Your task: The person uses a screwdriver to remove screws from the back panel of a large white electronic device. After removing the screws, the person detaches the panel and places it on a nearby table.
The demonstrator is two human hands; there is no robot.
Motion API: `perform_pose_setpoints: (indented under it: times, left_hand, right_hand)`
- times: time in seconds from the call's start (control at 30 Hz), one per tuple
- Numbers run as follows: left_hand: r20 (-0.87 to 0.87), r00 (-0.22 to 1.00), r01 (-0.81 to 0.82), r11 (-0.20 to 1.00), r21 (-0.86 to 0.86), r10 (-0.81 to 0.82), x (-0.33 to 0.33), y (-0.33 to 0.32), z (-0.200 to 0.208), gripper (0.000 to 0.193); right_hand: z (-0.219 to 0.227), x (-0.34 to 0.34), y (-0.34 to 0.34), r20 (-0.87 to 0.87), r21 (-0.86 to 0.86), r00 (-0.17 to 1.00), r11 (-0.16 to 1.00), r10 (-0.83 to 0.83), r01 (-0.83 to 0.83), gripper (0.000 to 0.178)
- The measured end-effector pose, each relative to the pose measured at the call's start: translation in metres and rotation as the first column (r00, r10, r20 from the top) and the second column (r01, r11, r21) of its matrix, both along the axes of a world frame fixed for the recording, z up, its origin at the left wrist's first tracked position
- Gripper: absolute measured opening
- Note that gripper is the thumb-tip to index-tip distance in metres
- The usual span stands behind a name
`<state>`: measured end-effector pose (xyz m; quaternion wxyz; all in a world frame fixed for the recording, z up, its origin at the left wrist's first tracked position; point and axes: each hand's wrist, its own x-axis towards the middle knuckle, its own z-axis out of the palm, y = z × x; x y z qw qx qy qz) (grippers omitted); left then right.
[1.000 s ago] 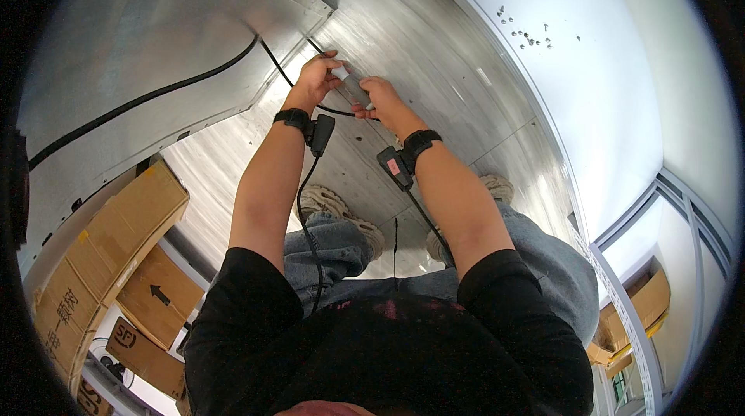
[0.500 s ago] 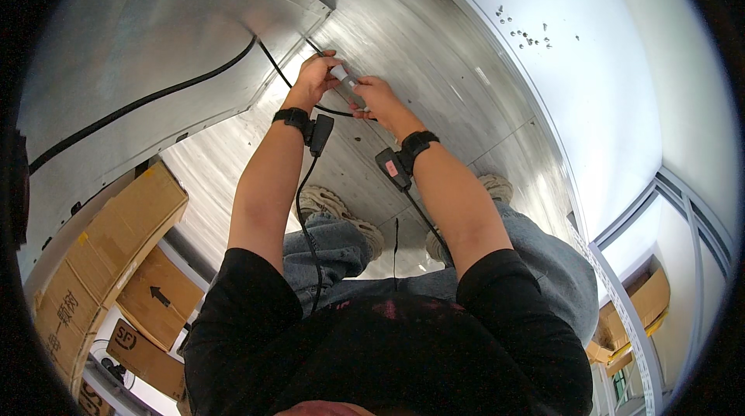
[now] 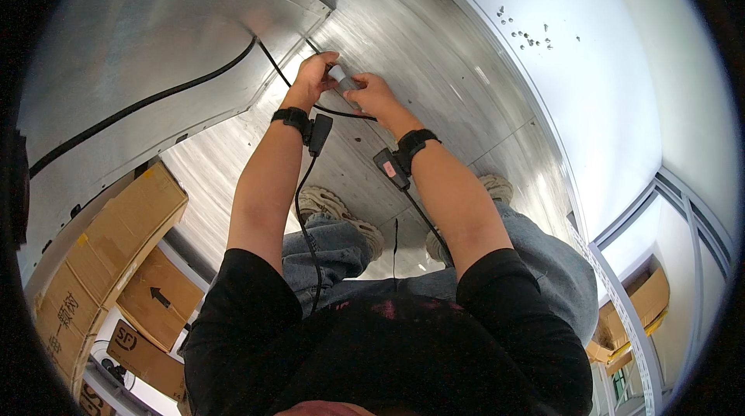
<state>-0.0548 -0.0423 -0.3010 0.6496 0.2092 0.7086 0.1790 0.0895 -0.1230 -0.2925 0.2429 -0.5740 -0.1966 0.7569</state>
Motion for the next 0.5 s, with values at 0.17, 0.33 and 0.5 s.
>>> perform_pose_setpoints:
  times: [0.17,0.33,0.5]
  left_hand:
    - [-0.039,0.993,-0.108,0.987,0.118,0.113,0.0,0.005,0.003,0.023]
    - [0.111,0.911,-0.412,0.876,0.251,0.397,-0.006,0.01,-0.013,0.028]
    - [0.153,0.843,-0.538,0.819,0.199,0.516,-0.002,0.011,-0.013,0.021]
  right_hand:
    - [-0.01,0.0,0.005,0.028,-0.001,0.999,0.999,0.042,-0.042,0.047]
    - [-0.023,-0.004,0.0,0.012,0.016,1.0,1.0,-0.021,0.02,0.048]
    - [-0.026,-0.003,-0.002,0.184,0.176,0.976,0.973,0.114,-0.147,0.051]
